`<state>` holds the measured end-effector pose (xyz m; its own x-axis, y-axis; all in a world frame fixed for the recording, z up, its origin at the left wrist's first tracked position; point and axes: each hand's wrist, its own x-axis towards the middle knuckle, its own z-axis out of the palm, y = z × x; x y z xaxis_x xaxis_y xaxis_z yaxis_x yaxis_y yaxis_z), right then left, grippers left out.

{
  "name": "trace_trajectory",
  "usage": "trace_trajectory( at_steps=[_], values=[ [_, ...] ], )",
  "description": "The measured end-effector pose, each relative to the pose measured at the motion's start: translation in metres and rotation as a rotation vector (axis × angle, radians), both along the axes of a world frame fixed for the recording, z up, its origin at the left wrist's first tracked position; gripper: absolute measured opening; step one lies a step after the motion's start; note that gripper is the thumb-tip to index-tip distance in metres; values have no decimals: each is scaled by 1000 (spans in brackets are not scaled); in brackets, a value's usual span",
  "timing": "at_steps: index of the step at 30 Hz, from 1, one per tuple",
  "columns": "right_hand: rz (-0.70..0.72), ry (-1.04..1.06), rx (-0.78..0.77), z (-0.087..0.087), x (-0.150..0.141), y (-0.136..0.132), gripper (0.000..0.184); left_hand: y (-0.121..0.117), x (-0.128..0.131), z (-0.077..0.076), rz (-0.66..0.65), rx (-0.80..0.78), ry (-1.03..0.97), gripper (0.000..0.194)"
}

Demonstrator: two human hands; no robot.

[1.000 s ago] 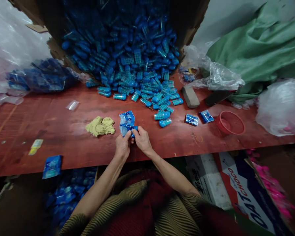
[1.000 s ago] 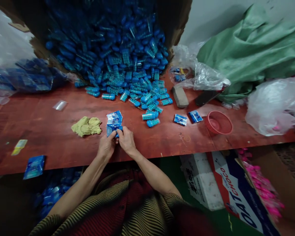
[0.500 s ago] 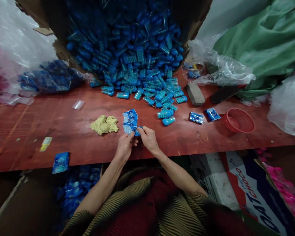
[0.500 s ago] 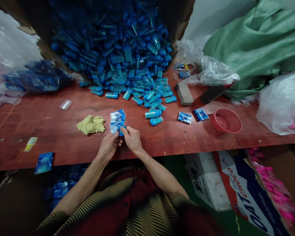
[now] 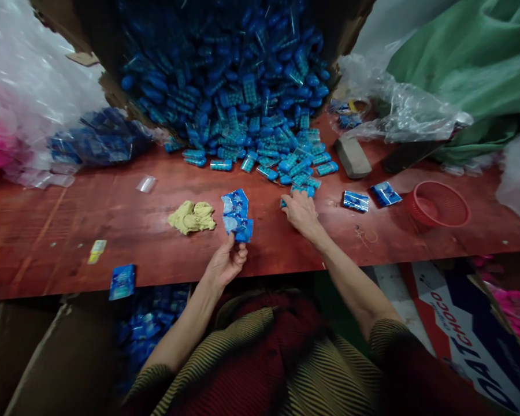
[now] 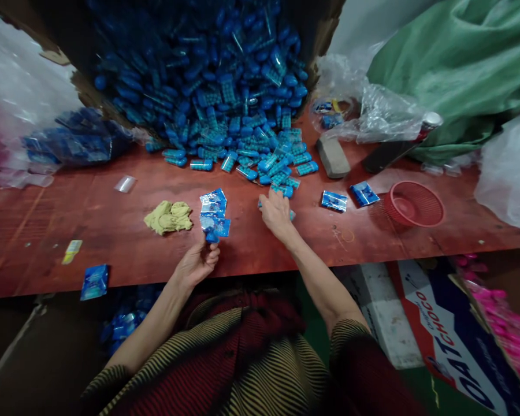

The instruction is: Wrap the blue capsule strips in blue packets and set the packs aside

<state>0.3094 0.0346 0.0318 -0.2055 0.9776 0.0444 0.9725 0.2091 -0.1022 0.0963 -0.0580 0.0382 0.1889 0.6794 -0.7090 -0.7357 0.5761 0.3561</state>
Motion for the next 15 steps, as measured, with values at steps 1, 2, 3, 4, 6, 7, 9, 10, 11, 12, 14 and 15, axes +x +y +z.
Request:
trace_trajectory(
  at_steps=[1,2,3,4,6,7,9,10,11,12,14,15],
  values=[
    [18,-3,-6,-1,-2,-2,21,-1,0,0,-5,-5,-28,21],
    [36,-5,-12,-2,-4,-4,21,-2,0,0,-10,-10,-52,21],
    [52,-7,-17,-1,-5,-6,22,-3,0,0,-11,-15,-71,21],
    [65,-8,-19,0,-5,-8,25,-3,-1,-1,-9,-20,-85,22],
    [69,-8,-20,2,-3,-11,31,-4,-2,-1,5,-32,-101,27],
    [60,-10,-23,3,-1,-12,32,-5,-2,-1,11,-38,-105,30],
    [37,-14,-36,3,2,-13,32,-5,-2,0,15,-45,-109,34],
    [31,-12,-43,2,3,-13,31,-5,-1,0,14,-47,-110,33],
    [31,-5,-46,0,3,-13,30,-5,0,0,13,-48,-110,31],
    [34,6,-41,-2,3,-13,31,-5,1,0,13,-50,-108,29],
    [41,31,-18,-6,0,-14,34,-4,2,1,22,-55,-99,25],
    [50,37,-8,-6,-3,-15,36,-4,3,0,26,-61,-95,25]
  ],
)
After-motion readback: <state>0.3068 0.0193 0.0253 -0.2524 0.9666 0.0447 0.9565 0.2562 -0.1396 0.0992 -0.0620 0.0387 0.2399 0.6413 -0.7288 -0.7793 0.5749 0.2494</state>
